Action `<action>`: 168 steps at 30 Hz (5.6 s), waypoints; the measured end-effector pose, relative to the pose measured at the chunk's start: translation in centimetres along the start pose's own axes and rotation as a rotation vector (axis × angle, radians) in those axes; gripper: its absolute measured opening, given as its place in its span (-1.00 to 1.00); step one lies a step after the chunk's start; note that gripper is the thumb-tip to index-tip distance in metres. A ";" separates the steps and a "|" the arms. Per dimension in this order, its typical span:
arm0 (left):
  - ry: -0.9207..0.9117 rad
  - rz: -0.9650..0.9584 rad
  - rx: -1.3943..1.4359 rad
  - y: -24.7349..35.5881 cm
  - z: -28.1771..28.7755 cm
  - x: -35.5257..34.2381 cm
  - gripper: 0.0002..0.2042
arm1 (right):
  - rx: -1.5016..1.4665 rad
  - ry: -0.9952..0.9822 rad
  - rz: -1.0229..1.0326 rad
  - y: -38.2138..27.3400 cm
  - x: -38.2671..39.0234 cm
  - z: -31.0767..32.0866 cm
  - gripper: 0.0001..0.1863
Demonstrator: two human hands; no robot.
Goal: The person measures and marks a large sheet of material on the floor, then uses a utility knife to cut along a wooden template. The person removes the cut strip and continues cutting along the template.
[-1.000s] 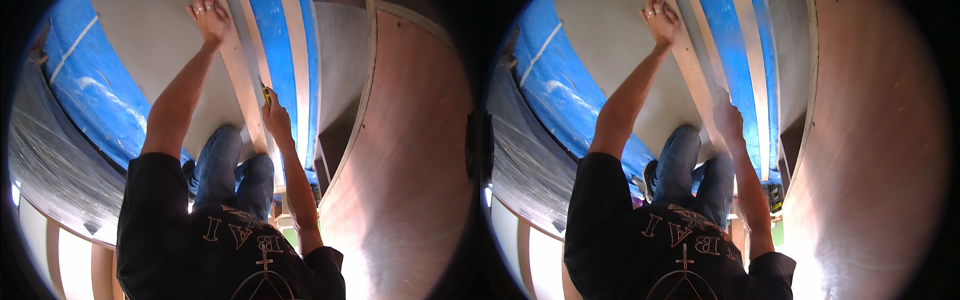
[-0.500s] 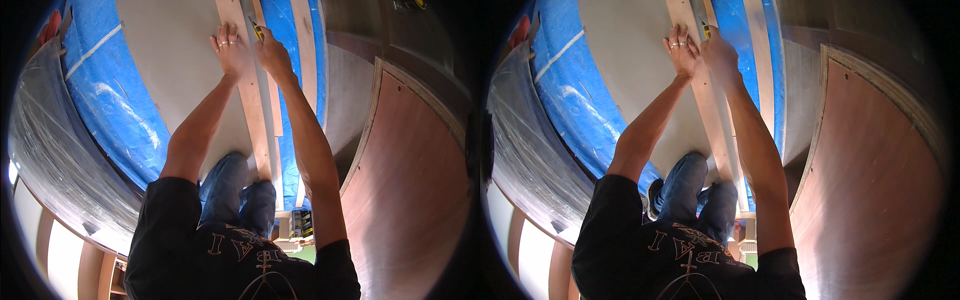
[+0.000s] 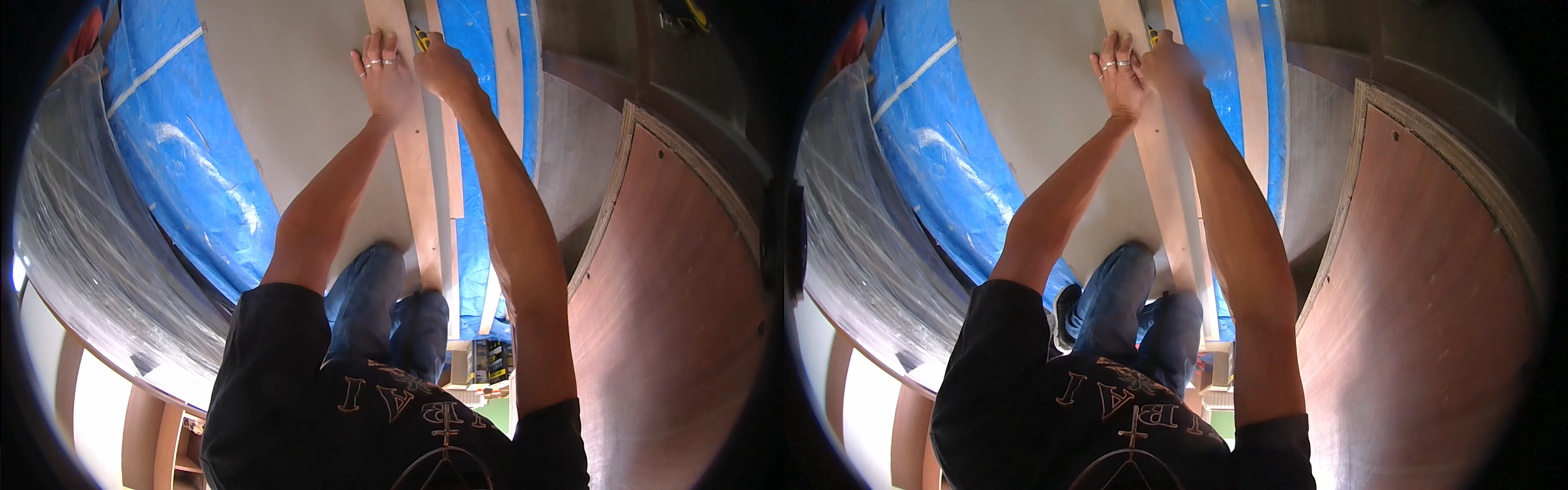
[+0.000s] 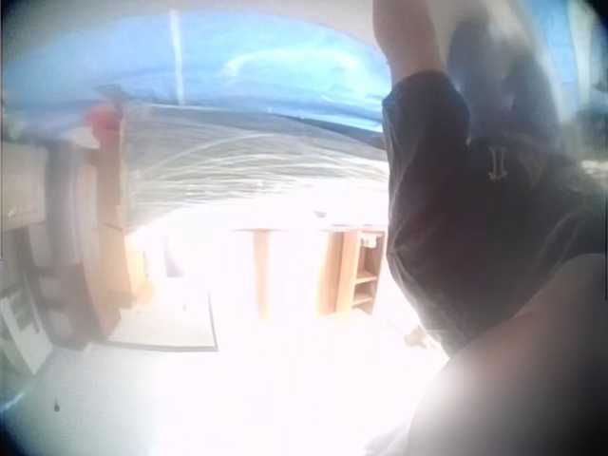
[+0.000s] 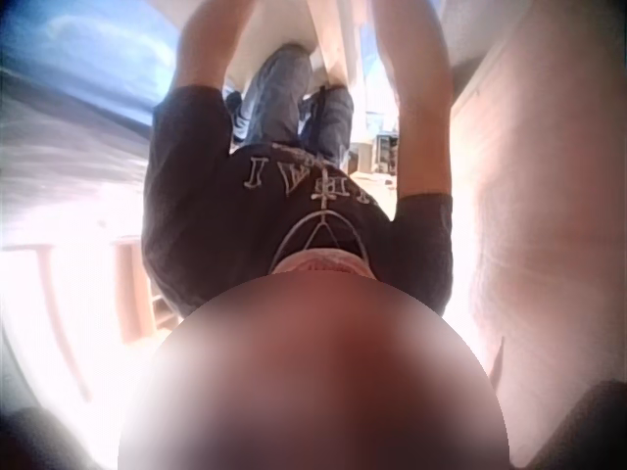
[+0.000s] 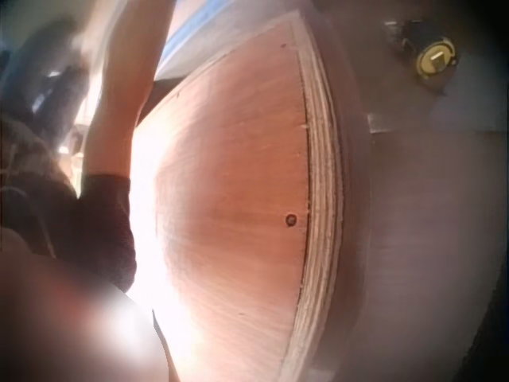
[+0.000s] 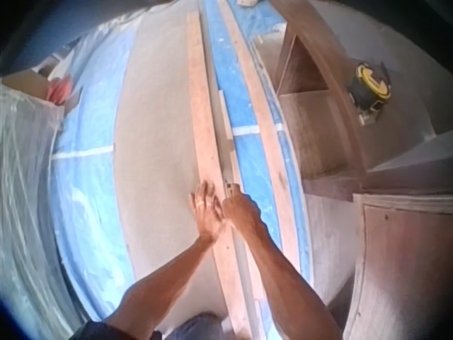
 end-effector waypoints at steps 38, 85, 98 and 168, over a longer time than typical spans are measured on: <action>0.042 -0.112 -0.023 0.4 -0.2 0.2 -0.52 | -0.086 -0.046 -0.099 10.8 15.6 -11.8 -0.51; 0.108 -0.187 -0.056 0.7 0.0 0.3 -0.62 | -0.110 -0.083 -0.300 20.3 29.0 -22.4 -0.49; 0.114 -0.175 -0.037 1.1 0.3 0.3 -0.61 | -0.140 -0.026 -0.220 18.8 26.8 -16.9 -0.44; 0.212 -0.344 0.027 -0.8 -0.7 0.5 -0.59 | -0.123 0.134 -0.318 25.0 36.5 -29.1 -0.44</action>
Point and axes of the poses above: each hand's wrist, its own x-axis away from the middle knuckle, its own z-axis out of the back of the hand, y = z × x, the point moved 10 cm from there along -x, towards the middle knuckle, and after that the axes turned 6 degrees about x, right-handed, at the moved point
